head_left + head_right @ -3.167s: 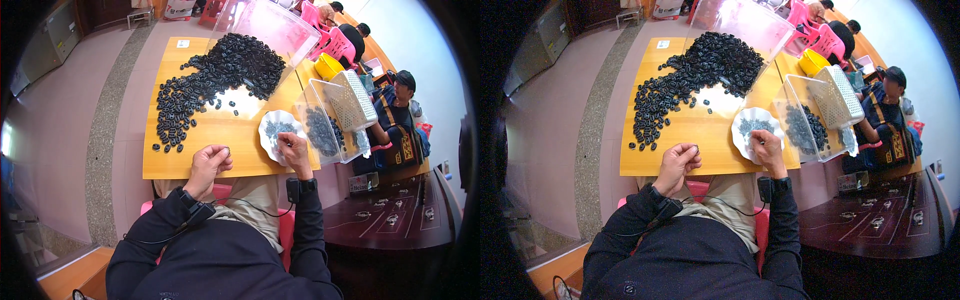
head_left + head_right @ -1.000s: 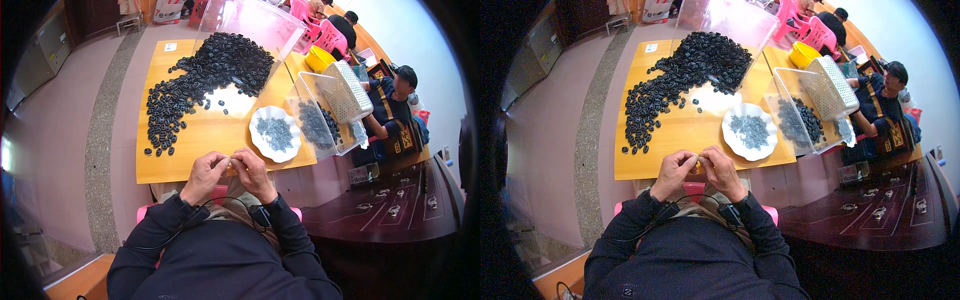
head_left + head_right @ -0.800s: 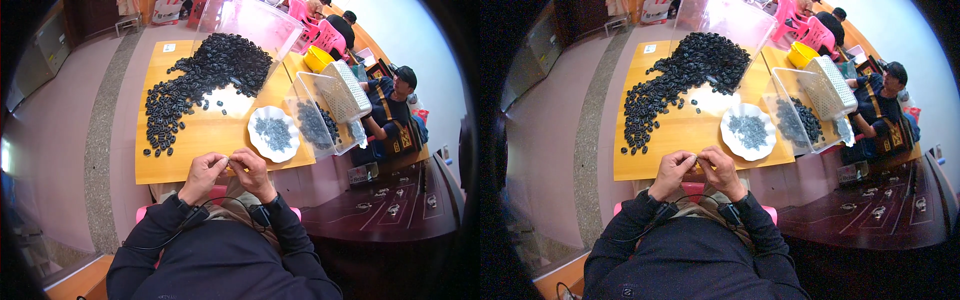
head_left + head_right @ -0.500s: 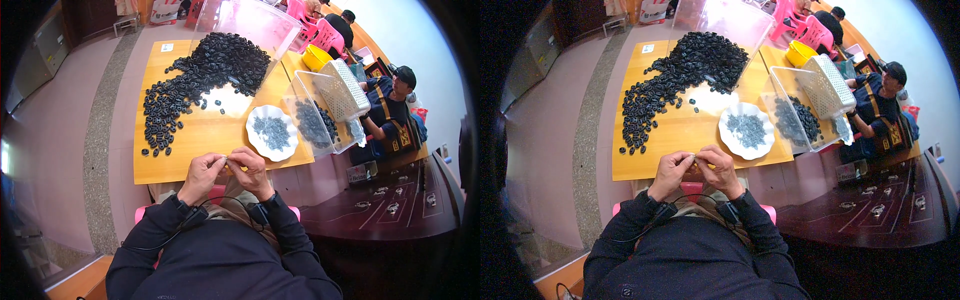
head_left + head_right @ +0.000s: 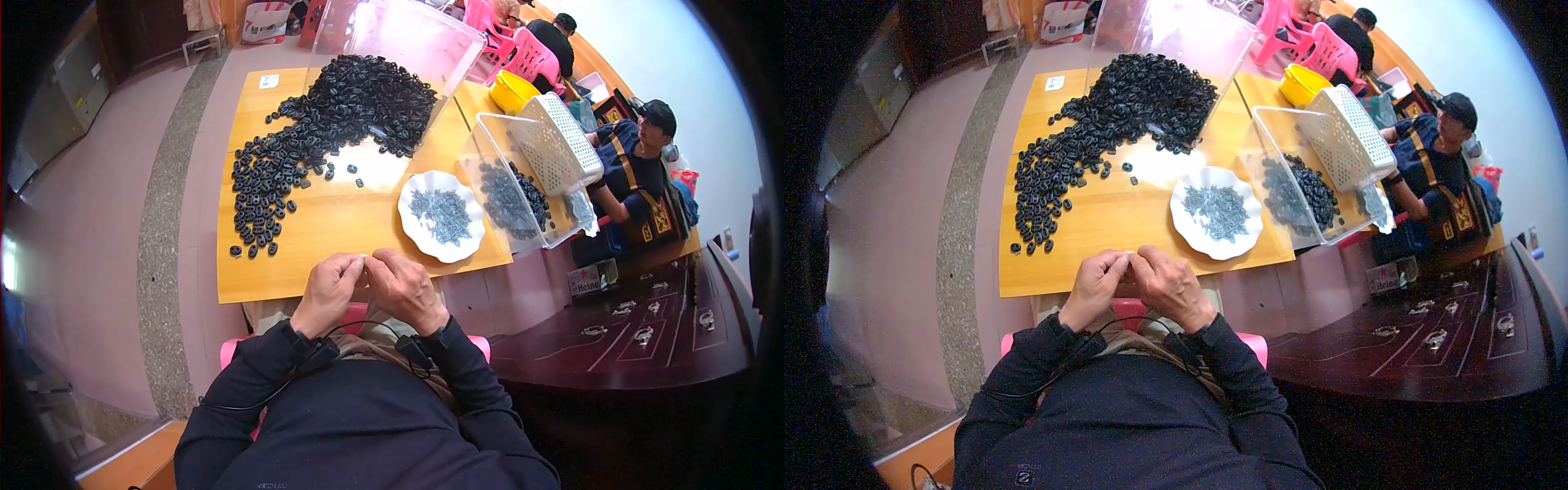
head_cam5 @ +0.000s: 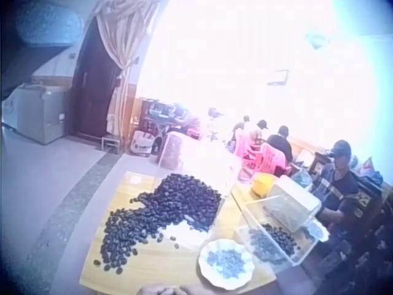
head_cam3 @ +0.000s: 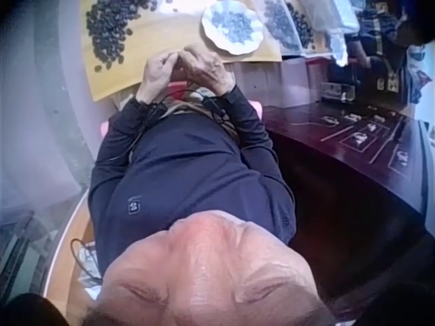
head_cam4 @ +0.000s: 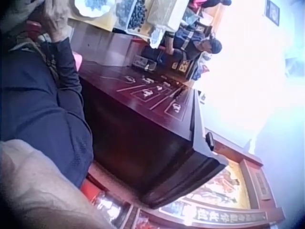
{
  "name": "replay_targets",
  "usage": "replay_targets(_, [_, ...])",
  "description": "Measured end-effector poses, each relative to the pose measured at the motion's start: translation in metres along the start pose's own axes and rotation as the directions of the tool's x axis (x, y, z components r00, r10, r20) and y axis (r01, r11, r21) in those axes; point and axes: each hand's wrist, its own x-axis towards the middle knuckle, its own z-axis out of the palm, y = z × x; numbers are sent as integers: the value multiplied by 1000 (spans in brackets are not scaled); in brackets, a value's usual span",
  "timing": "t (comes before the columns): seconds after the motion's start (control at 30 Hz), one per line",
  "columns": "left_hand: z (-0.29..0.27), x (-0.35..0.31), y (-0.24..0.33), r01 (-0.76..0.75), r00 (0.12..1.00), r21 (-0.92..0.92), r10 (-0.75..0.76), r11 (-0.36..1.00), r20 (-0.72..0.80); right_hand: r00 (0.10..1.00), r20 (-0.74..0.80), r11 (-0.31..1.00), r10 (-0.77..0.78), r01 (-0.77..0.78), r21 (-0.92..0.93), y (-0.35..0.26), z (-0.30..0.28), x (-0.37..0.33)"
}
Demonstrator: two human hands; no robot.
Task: The person assembles components by hand by picking up a black plastic toggle and a metal spring, inserting the spring into the toggle, and placing the finished unit into a clear container.
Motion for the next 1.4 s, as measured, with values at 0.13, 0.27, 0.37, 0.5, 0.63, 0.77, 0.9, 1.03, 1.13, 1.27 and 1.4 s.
replay_targets(0.13, [-4,1,-4,46,998,-48,-43,998,45,998,-5,996,61,-60,71,-2,-1,2])
replay_targets(0.27, [-7,4,1,25,995,-31,-22,999,99,979,-30,916,201,-177,360,1,-1,2])
replay_targets(0.37, [-13,6,2,27,989,-6,-26,1000,145,975,-19,885,222,-193,424,1,-2,3])
replay_targets(0.5, [-15,7,3,71,982,-28,-65,997,178,984,-10,927,176,-162,339,1,-4,3])
replay_targets(0.63, [-13,7,4,141,978,-132,-117,981,174,992,22,967,125,-126,223,0,-3,0])
replay_targets(0.77, [-13,7,3,125,980,-111,-105,986,171,995,2,984,95,-94,152,-1,-4,1])
replay_targets(0.9, [-14,7,2,63,987,-25,-59,998,148,997,22,994,77,-78,72,-3,-3,0])
replay_targets(1.03, [-13,8,-5,82,989,-69,-72,994,129,998,37,999,43,-43,4,-6,-2,2])
replay_targets(1.13, [-12,8,-6,81,992,-38,-77,996,101,997,61,998,43,-40,-53,-6,2,0])
replay_targets(1.27, [-9,6,-6,92,993,-83,-86,992,75,996,57,997,75,-75,-1,-8,2,2])
replay_targets(1.4, [-8,6,-3,135,990,-202,-123,970,71,990,-7,971,138,-134,198,-6,2,4])
